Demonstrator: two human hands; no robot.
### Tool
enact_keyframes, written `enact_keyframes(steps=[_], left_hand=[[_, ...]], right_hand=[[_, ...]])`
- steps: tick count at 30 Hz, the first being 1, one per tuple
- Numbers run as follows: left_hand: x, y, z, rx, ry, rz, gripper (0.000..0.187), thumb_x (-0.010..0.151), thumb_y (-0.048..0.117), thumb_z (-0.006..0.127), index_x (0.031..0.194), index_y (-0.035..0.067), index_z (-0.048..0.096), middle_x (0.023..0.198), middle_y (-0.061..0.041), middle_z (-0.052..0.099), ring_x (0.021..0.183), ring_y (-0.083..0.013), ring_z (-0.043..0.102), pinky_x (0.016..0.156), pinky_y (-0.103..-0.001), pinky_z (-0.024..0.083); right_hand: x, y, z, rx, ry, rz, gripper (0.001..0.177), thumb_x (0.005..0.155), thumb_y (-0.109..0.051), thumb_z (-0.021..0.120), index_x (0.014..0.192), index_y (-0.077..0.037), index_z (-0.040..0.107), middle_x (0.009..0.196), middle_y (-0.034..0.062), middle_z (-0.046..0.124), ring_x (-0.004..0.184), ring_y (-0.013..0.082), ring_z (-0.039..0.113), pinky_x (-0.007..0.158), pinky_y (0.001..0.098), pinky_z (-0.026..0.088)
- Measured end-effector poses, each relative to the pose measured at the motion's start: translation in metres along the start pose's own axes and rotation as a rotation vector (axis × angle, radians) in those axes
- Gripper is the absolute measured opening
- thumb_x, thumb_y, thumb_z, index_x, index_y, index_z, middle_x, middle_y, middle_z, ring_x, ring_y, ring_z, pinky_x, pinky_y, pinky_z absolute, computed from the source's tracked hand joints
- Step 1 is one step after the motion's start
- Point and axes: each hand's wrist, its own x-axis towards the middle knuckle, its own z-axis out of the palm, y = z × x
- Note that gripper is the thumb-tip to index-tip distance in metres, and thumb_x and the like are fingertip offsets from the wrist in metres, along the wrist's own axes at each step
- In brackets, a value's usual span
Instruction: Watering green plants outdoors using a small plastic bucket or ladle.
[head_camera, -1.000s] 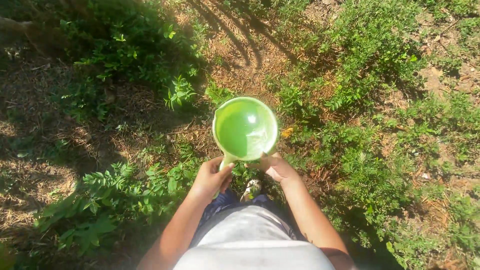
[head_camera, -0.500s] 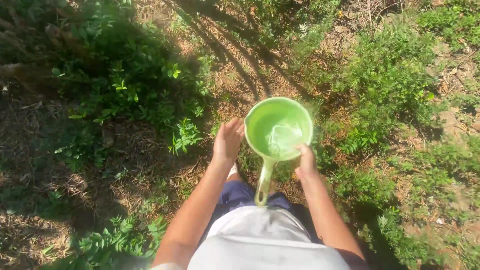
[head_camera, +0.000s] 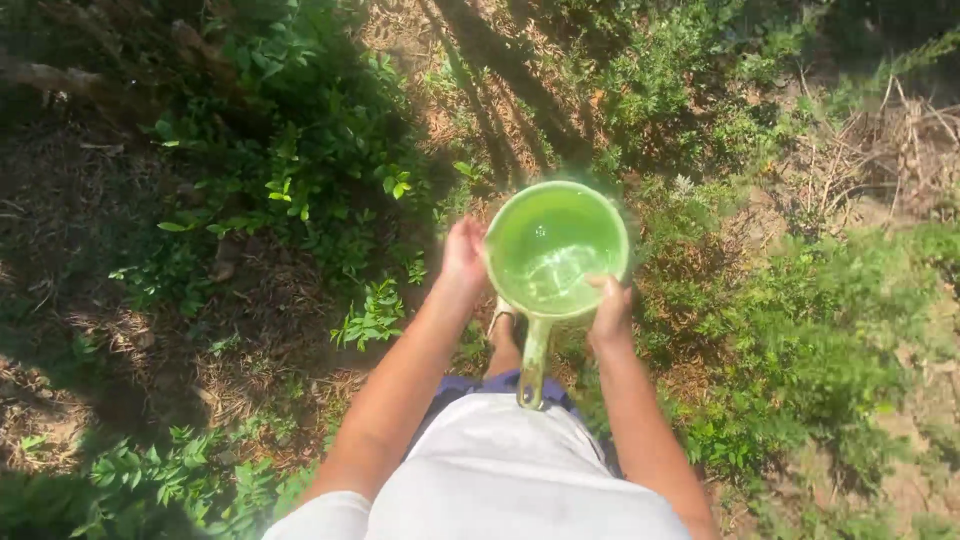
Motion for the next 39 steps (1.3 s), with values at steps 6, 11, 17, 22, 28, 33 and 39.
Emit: enact_keyframes(steps=[6, 11, 17, 22, 28, 33, 39], left_hand=[[-0.033, 0.139, 0.162, 0.222, -0.501, -0.034, 0.052, 0.116, 0.031, 0.048, 0.067, 0.015, 0.044, 0.055, 0.005, 0.045, 0.046, -0.0099, 0.039, 0.041, -0.027, 0.035], [-0.024, 0.212, 0.176, 1.162, 0.174, 0.306, 0.051, 0.106, 0.054, 0.044, 0.129, 0.011, 0.059, 0.132, -0.015, 0.057, 0.12, -0.0321, 0.053, 0.099, -0.047, 0.044], [0.09, 0.234, 0.063, 1.544, 0.917, 0.297, 0.069, 0.099, 0.061, 0.046, 0.142, 0.008, 0.059, 0.137, -0.02, 0.064, 0.128, -0.0391, 0.059, 0.109, -0.051, 0.046], [0.207, 0.164, 0.181, 1.411, 0.232, -0.038, 0.072, 0.105, 0.058, 0.043, 0.131, -0.006, 0.064, 0.122, -0.024, 0.072, 0.116, -0.0377, 0.066, 0.102, -0.048, 0.053], [0.348, 0.075, 0.315, 0.774, -0.542, -0.68, 0.093, 0.091, 0.076, 0.037, 0.151, 0.006, 0.044, 0.136, -0.017, 0.061, 0.124, -0.0296, 0.062, 0.111, -0.05, 0.049], [0.424, 0.068, 0.394, 0.611, -0.463, -0.733, 0.101, 0.089, 0.079, 0.034, 0.148, -0.002, 0.048, 0.14, -0.014, 0.064, 0.128, -0.0256, 0.062, 0.11, -0.047, 0.048], [0.522, 0.092, 0.449, 0.907, -0.151, -0.681, 0.067, 0.094, 0.067, 0.035, 0.113, 0.009, 0.059, 0.071, -0.016, 0.066, 0.055, -0.0248, 0.065, 0.055, -0.039, 0.057]], right_hand=[[0.121, -0.104, 0.057, -0.155, -0.344, -0.019, 0.079, 0.079, -0.022, 0.051, 0.152, -0.004, 0.024, 0.146, 0.0195, 0.044, 0.133, 0.0332, 0.049, 0.111, 0.0477, 0.046], [0.223, -0.134, 0.075, -0.052, -0.242, 0.176, 0.073, 0.082, -0.023, 0.051, 0.15, 0.0, 0.037, 0.138, 0.0271, 0.05, 0.13, 0.0396, 0.055, 0.11, 0.0507, 0.045], [0.328, -0.148, 0.101, 0.119, -0.317, 0.204, 0.063, 0.081, -0.022, 0.053, 0.14, -0.001, 0.047, 0.13, 0.0173, 0.058, 0.125, 0.0345, 0.058, 0.11, 0.05, 0.047], [0.415, -0.143, 0.152, 0.194, -0.184, 0.176, 0.055, 0.082, -0.022, 0.055, 0.134, -0.004, 0.054, 0.122, 0.0134, 0.063, 0.118, 0.0298, 0.061, 0.107, 0.0452, 0.047], [0.496, -0.133, 0.211, 0.348, -0.027, 0.079, 0.046, 0.086, -0.022, 0.057, 0.126, 0.001, 0.055, 0.117, 0.0141, 0.063, 0.113, 0.0286, 0.063, 0.103, 0.0432, 0.05], [0.553, -0.165, 0.26, 0.447, -0.052, 0.147, 0.049, 0.088, -0.027, 0.055, 0.121, 0.008, 0.057, 0.114, 0.0178, 0.067, 0.106, 0.0319, 0.066, 0.096, 0.0435, 0.053], [0.66, -0.18, 0.32, 0.296, -0.058, 0.108, 0.053, 0.082, -0.03, 0.054, 0.125, 0.0, 0.058, 0.114, 0.0137, 0.069, 0.107, 0.0283, 0.066, 0.096, 0.041, 0.053]])
